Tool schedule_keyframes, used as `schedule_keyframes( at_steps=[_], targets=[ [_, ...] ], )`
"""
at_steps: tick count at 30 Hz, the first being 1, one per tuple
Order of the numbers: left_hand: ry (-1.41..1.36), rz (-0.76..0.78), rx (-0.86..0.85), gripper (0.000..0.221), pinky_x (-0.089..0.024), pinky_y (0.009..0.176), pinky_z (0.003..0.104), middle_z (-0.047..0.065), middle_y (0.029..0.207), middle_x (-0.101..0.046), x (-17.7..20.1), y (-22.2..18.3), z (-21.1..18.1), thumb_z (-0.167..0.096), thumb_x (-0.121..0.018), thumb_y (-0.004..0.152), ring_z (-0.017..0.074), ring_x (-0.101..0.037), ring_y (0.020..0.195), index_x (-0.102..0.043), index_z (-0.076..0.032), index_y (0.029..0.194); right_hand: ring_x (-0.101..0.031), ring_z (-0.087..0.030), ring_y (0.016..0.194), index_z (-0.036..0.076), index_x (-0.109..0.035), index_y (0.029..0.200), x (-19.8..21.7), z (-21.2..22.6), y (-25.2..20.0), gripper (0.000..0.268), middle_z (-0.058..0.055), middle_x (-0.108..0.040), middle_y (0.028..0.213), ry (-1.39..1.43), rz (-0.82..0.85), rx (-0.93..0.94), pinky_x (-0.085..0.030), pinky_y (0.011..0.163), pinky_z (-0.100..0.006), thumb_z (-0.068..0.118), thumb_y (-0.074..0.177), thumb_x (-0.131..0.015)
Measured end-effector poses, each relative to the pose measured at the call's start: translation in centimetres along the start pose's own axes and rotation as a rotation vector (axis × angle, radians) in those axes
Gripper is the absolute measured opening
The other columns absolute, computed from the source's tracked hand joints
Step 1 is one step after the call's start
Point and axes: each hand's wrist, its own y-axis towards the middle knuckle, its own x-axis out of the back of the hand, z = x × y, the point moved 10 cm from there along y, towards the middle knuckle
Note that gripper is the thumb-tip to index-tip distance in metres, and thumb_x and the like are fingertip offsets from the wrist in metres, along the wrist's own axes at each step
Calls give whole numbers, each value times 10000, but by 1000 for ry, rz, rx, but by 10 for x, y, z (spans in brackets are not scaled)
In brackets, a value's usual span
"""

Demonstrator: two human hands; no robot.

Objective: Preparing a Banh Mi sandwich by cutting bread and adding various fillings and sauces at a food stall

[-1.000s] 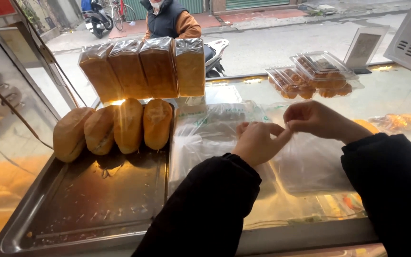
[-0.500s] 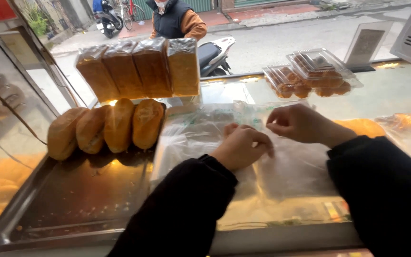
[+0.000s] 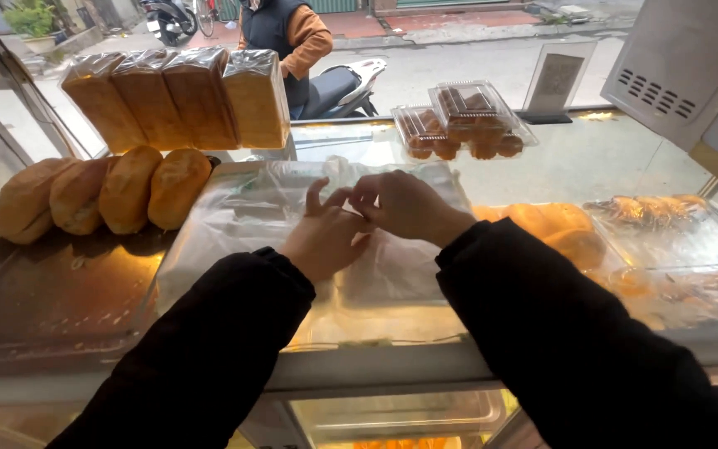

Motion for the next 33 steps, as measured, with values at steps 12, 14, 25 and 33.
schedule_keyframes(
  at_steps=[12,14,25,33],
  targets=[
    [-395,151,371,138,-171,1190,572,-139,929,-775,-40,32,40,-353,-766,860,221,-624,1183,-779,-397,990,-785,-313,903,157,-791,1103,7,-35,-26,219,-85,-836,930,73,65,90,-604,864,-470,240,935,-677],
    [-374,47,388,112,-190,1180,557,-125,897,-769,-31,37,46,-357,-774,871,217,-626,1159,-776,-381,981,-778,-345,895,143,-758,1168,14,-34,-22,253,-130,-817,908,97,23,80,-598,849,-504,243,956,-662],
    [-620,-417,499,119,-269,1104,496,-74,1018,-765,37,8,47,-292,-683,1033,188,-640,1135,-711,-301,1148,-728,-209,759,91,-784,1128,35,-35,-34,283,-81,-777,782,485,-260,-33,-596,772,-378,350,1040,-710],
    [-608,-221,421,183,-257,1140,568,-1,1067,-748,25,20,35,-278,-662,1004,244,-648,1170,-746,-162,1117,-518,-110,492,190,-663,679,32,-85,-32,570,30,-538,489,537,-391,-234,-436,523,-256,504,1145,-569]
  ],
)
